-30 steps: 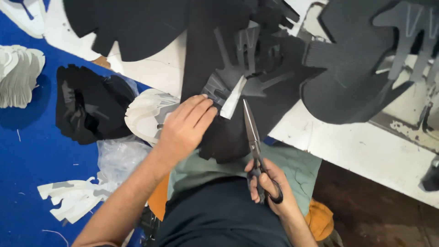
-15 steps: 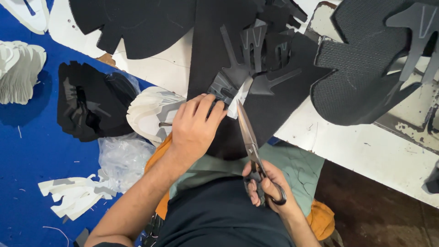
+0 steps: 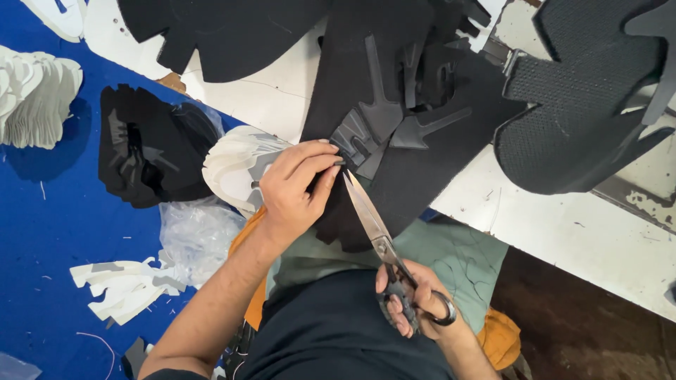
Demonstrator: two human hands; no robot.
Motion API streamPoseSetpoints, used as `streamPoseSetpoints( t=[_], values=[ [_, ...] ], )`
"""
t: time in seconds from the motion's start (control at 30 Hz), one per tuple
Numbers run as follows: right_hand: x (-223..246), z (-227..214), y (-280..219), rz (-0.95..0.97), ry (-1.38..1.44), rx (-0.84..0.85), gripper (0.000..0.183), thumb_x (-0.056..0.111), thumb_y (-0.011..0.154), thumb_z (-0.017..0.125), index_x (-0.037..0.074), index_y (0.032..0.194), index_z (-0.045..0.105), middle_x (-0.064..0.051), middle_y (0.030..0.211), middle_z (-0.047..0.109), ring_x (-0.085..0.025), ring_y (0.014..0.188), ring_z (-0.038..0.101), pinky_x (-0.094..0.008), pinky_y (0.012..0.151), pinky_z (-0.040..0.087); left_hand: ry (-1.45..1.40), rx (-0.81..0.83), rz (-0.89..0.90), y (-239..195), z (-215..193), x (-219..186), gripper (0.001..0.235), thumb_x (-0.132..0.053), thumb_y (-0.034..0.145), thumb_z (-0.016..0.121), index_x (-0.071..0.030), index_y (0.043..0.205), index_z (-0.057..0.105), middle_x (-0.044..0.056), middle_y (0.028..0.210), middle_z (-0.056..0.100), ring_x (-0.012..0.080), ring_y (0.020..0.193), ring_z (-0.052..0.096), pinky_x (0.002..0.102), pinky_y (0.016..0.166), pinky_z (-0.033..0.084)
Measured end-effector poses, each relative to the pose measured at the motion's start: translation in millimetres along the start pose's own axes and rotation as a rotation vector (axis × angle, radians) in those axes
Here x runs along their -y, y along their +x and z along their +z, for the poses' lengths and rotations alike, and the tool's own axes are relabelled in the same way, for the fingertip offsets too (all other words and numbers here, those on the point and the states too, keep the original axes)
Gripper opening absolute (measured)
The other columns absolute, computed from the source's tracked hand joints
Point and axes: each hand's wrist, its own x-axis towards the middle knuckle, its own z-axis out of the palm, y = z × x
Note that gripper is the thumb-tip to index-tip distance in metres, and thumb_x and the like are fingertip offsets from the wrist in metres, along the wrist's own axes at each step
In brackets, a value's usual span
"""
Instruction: The person uses scissors to manually cut out shoe components from black fabric or foam material on a workbench.
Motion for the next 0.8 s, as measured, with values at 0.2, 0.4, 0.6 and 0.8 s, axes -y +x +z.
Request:
streamPoseSetpoints(
  t=[0.2,0.4,0.6,0.8],
  values=[
    [-1.3,-8.2,3.4,0.001,0.038,0.009,0.091,0.069,0.077,0.078,-0.011,0.111,0.052,-0.006,0.072,0.054,-0.012,0.051,0.055,-0.023,0.043,0.045,-0.006,-0.028,0.023,-2.6,4.7,3.6,0.016,0.003,0.085,0.079,-0.003,0.097,0.072,0.009,0.105,0.073,0.0272,0.102,0.073,0.036,0.089,0.059],
    [-1.5,-8.6,7.4,0.001,0.071,-0.003,0.091,0.070,0.078,0.076,-0.011,0.111,0.052,-0.005,0.071,0.053,-0.010,0.050,0.053,-0.023,0.044,0.045,-0.005,-0.014,0.038,-3.7,6.9,3.8,0.017,0.004,0.084,0.079,-0.003,0.097,0.072,0.009,0.105,0.072,0.0278,0.102,0.072,0.036,0.088,0.058],
    [-7.3,-13.6,0.8,0.008,0.117,-0.071,0.087,0.068,0.077,0.077,-0.009,0.110,0.052,-0.002,0.071,0.052,-0.009,0.050,0.053,-0.021,0.043,0.043,0.005,-0.006,0.081,-6.3,8.4,7.0,0.018,0.005,0.083,0.080,-0.003,0.098,0.072,0.008,0.104,0.072,0.0295,0.105,0.071,0.037,0.090,0.059],
    [-9.7,-12.4,4.5,0.034,0.081,-0.100,0.080,0.062,0.077,0.082,-0.005,0.108,0.051,-0.001,0.073,0.053,-0.007,0.048,0.051,-0.019,0.040,0.039,0.047,0.002,0.132,-6.0,10.9,5.8,0.021,0.005,0.080,0.082,-0.003,0.096,0.073,0.008,0.102,0.072,0.0297,0.105,0.070,0.038,0.089,0.058]
  ],
)
